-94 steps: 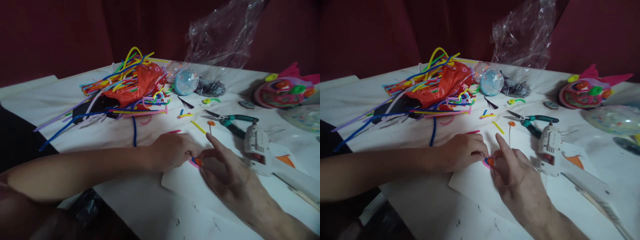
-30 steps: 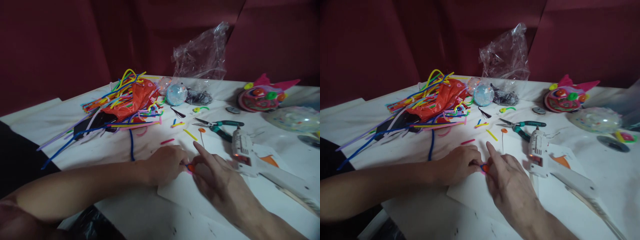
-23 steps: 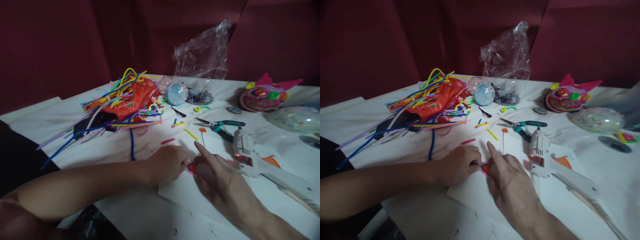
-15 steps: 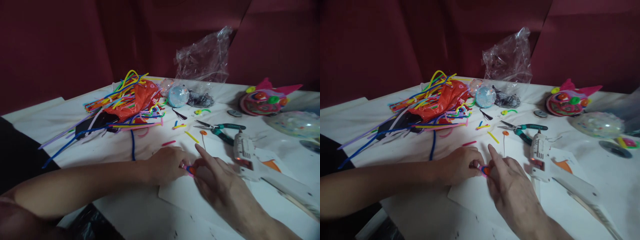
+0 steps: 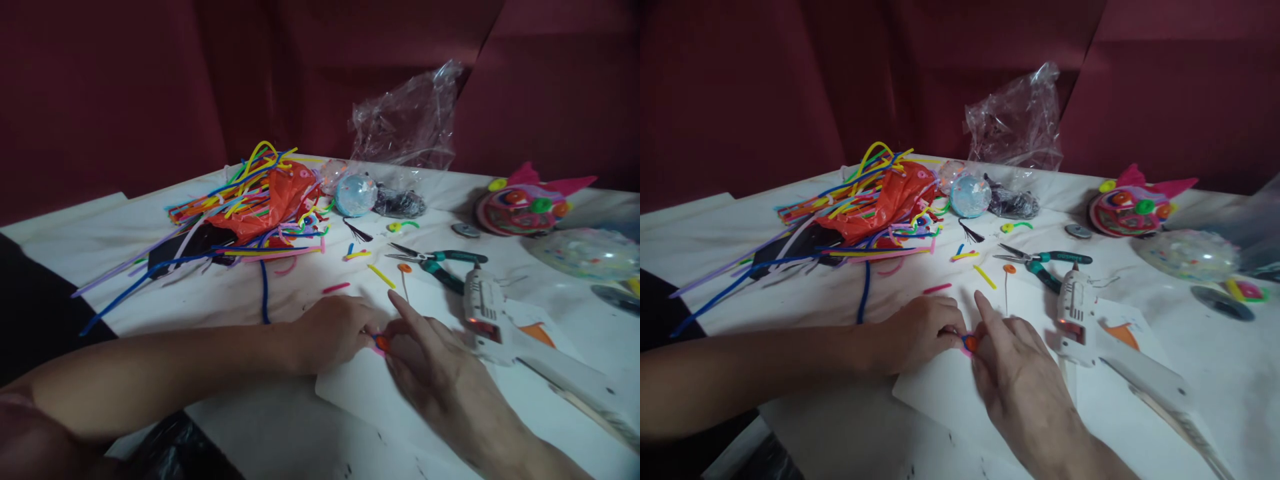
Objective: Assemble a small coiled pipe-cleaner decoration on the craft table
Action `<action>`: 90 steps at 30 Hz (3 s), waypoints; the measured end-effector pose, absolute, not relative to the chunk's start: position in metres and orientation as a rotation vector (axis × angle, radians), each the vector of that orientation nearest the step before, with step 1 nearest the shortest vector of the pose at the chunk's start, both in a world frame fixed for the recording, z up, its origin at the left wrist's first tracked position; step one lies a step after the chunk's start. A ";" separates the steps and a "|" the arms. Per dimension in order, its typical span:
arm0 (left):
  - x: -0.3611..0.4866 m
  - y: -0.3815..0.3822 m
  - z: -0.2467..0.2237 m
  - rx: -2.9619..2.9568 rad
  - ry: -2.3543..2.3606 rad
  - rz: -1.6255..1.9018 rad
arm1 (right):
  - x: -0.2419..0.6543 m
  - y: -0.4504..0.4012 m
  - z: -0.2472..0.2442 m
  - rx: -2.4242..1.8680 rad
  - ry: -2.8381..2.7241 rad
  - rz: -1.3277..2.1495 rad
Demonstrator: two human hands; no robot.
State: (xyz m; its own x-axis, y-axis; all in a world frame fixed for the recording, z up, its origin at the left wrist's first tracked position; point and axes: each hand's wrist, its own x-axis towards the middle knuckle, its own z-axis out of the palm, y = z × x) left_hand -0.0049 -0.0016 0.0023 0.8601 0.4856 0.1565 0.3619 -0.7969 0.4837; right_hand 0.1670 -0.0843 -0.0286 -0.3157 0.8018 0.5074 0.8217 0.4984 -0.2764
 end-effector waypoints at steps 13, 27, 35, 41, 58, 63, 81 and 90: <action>-0.005 -0.003 -0.002 2.686 0.638 0.371 | 0.166 -0.084 -0.026 -1.288 -2.157 -0.082; -0.028 -0.021 0.001 3.064 0.545 0.281 | 0.168 -0.082 -0.029 -1.292 -2.184 -0.133; -0.029 -0.019 -0.004 3.093 0.478 0.401 | 0.167 -0.083 -0.028 -1.309 -2.167 -0.093; -0.028 -0.019 -0.006 3.117 0.495 0.386 | 0.167 -0.084 -0.027 -1.288 -2.163 -0.088; -0.028 -0.029 -0.003 3.013 0.315 0.521 | 0.167 -0.085 -0.026 -1.308 -2.153 -0.093; -0.028 -0.029 -0.007 2.976 0.271 0.541 | 0.167 -0.085 -0.026 -1.313 -2.149 -0.083; -0.027 -0.031 -0.003 2.956 0.371 0.447 | 0.168 -0.084 -0.028 -1.325 -2.151 -0.085; -0.031 -0.032 -0.002 2.920 0.365 0.397 | 0.168 -0.083 -0.028 -1.320 -2.123 -0.052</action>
